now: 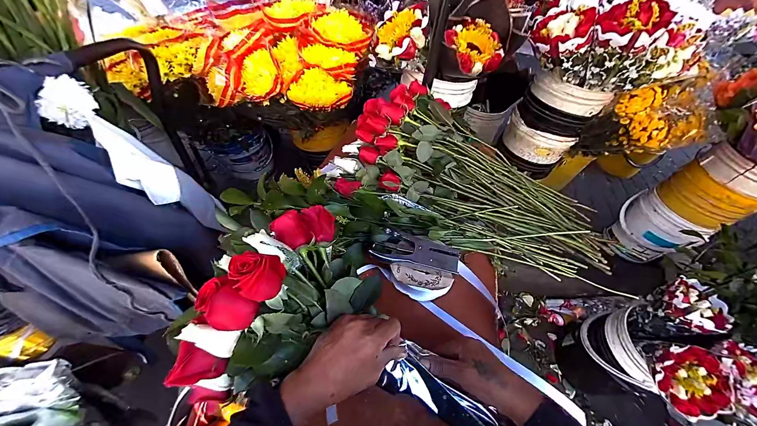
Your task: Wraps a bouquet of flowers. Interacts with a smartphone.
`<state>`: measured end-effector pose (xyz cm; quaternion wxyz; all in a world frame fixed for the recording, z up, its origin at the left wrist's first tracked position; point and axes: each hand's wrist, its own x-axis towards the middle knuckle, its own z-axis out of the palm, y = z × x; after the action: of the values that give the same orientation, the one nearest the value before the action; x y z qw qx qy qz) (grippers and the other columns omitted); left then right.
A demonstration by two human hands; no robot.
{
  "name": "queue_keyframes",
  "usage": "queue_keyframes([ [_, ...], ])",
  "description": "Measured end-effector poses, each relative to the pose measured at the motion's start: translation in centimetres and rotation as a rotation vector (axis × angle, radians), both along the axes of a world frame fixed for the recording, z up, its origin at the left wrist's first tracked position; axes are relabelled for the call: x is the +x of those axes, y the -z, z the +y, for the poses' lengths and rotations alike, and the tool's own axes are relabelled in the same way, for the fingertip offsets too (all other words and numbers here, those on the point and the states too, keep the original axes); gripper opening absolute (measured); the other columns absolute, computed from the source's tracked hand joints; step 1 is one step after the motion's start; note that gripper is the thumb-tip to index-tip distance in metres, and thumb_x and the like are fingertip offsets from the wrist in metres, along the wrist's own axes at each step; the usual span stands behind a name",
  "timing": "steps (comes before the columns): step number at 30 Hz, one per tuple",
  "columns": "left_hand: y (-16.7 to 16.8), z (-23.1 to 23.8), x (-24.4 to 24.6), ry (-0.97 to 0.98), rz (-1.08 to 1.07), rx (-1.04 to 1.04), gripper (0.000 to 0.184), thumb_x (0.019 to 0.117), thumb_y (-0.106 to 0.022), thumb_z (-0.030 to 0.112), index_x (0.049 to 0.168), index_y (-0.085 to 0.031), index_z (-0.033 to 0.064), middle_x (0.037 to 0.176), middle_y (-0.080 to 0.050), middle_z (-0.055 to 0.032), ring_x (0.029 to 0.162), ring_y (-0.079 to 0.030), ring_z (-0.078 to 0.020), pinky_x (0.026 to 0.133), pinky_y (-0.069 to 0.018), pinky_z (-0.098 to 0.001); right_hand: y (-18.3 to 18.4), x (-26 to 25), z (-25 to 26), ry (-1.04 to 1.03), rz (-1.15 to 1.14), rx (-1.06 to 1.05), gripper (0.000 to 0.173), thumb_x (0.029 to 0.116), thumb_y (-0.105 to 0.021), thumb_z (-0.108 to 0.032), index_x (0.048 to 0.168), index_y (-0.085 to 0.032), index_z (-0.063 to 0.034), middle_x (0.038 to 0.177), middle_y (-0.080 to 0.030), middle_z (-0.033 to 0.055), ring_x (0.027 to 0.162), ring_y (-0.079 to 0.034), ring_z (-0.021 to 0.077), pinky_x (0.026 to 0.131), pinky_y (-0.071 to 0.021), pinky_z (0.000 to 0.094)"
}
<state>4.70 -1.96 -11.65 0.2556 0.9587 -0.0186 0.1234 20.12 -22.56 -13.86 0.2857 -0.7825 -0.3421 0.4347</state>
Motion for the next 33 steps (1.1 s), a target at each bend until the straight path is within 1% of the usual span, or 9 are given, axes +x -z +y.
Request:
queue_keyframes([
  [4, 0.3, -0.1, 0.0, -0.017, -0.036, 0.014, 0.024, 0.0969, -0.066, 0.03, 0.088, -0.071, 0.0093, 0.085, -0.075, -0.0032, 0.082, -0.073, -0.0174, 0.075, -0.0603, -0.0382, -0.3, 0.1, -0.8, 0.16, -0.157, 0.26, 0.042, 0.1022, -0.055, -0.047, 0.107, -0.076, -0.0115, 0.098, -0.072, 0.0041, 0.09, -0.066, 0.0147, 0.083, -0.0545, 0.0409],
  [7, 0.1, -0.2, 0.1, -0.031, -0.017, 0.018, 0.022, 0.096, -0.067, 0.03, 0.087, -0.072, 0.0103, 0.082, -0.073, -0.0025, 0.079, -0.073, -0.017, 0.074, -0.06, -0.0388, -1.3, -0.3, -1.1, 0.162, -0.448, 0.459, 0.029, 0.0894, -0.075, -0.044, 0.107, -0.078, -0.0213, 0.105, -0.071, -0.0037, 0.098, -0.067, 0.0107, 0.085, -0.0583, 0.0358],
  [10, -0.1, -0.2, 0.1, -0.029, 0.006, 0.038, 0.022, 0.095, -0.069, 0.03, 0.084, -0.07, 0.011, 0.079, -0.072, -0.0017, 0.077, -0.072, -0.0161, 0.072, -0.0595, -0.0378, -2.2, -3.0, -0.6, 0.001, -0.654, 0.488, 0.041, 0.0779, -0.084, -0.049, 0.11, -0.077, -0.0245, 0.109, -0.073, -0.0054, 0.107, -0.066, 0.0132, 0.092, -0.0536, 0.0439],
  [15, 0.4, -0.2, -0.1, -0.026, -0.066, 0.064, 0.021, 0.0926, -0.071, 0.031, 0.081, -0.069, 0.0136, 0.08, -0.072, 0.0025, 0.075, -0.071, -0.0111, 0.069, -0.0597, -0.0322, 0.6, -5.2, 0.1, 0.08, -0.917, 0.566, 0.014, 0.093, -0.07, -0.033, 0.093, -0.078, -0.0213, 0.088, -0.074, -0.0064, 0.087, -0.069, 0.0107, 0.08, -0.0534, 0.036],
  [17, 0.6, -0.1, -0.1, -0.015, -0.089, 0.078, 0.02, 0.0918, -0.071, 0.03, 0.08, -0.068, 0.0141, 0.079, -0.071, 0.0033, 0.075, -0.07, -0.0099, 0.067, -0.0593, -0.0308, 0.8, -5.2, 0.1, 0.111, -0.942, 0.56, 0.016, 0.0964, -0.065, -0.029, 0.091, -0.078, -0.0201, 0.086, -0.073, -0.0061, 0.086, -0.068, 0.0107, 0.078, -0.0521, 0.0358],
  [22, 0.6, 0.0, -0.1, -0.007, -0.089, 0.064, 0.018, 0.0921, -0.071, 0.029, 0.081, -0.069, 0.014, 0.084, -0.074, 0.0034, 0.078, -0.072, -0.0096, 0.07, -0.0597, -0.0305, -0.3, -4.3, 0.1, 0.111, -0.808, 0.514, 0.014, 0.0965, -0.067, -0.024, 0.093, -0.077, -0.0147, 0.087, -0.073, -0.001, 0.085, -0.069, 0.0154, 0.08, -0.0542, 0.0402],
  [28, 0.5, 0.0, 0.2, -0.01, -0.058, 0.033, 0.017, 0.0917, -0.072, 0.028, 0.083, -0.069, 0.0136, 0.085, -0.075, 0.0026, 0.082, -0.073, -0.0101, 0.073, -0.0606, -0.0312, -0.9, -0.4, -0.5, 0.215, -0.473, 0.498, 0.011, 0.0964, -0.069, -0.02, 0.097, -0.076, -0.0113, 0.084, -0.072, -0.0014, 0.074, -0.068, 0.0076, 0.07, -0.0578, 0.0301],
  [30, 0.6, 0.0, 0.1, -0.001, -0.073, 0.04, 0.017, 0.092, -0.071, 0.028, 0.083, -0.07, 0.014, 0.086, -0.075, 0.0028, 0.084, -0.073, -0.0096, 0.073, -0.0607, -0.0303, -1.4, 0.3, -0.7, 0.166, -0.384, 0.51, 0.016, 0.0993, -0.065, -0.026, 0.097, -0.075, -0.0129, 0.081, -0.071, -0.0043, 0.072, -0.065, 0.0039, 0.067, -0.0554, 0.0262],
  [33, 1.3, 0.0, -0.5, 0.024, -0.187, 0.092, 0.021, 0.0965, -0.064, 0.031, 0.086, -0.072, 0.0139, 0.089, -0.075, 0.0034, 0.084, -0.072, -0.0084, 0.077, -0.0595, -0.0273, -2.2, 1.4, -1.1, -0.008, -0.333, 0.548, 0.017, 0.1008, -0.062, -0.021, 0.105, -0.077, -0.0141, 0.095, -0.071, -0.0041, 0.083, -0.066, 0.0037, 0.075, -0.0565, 0.0242],
])
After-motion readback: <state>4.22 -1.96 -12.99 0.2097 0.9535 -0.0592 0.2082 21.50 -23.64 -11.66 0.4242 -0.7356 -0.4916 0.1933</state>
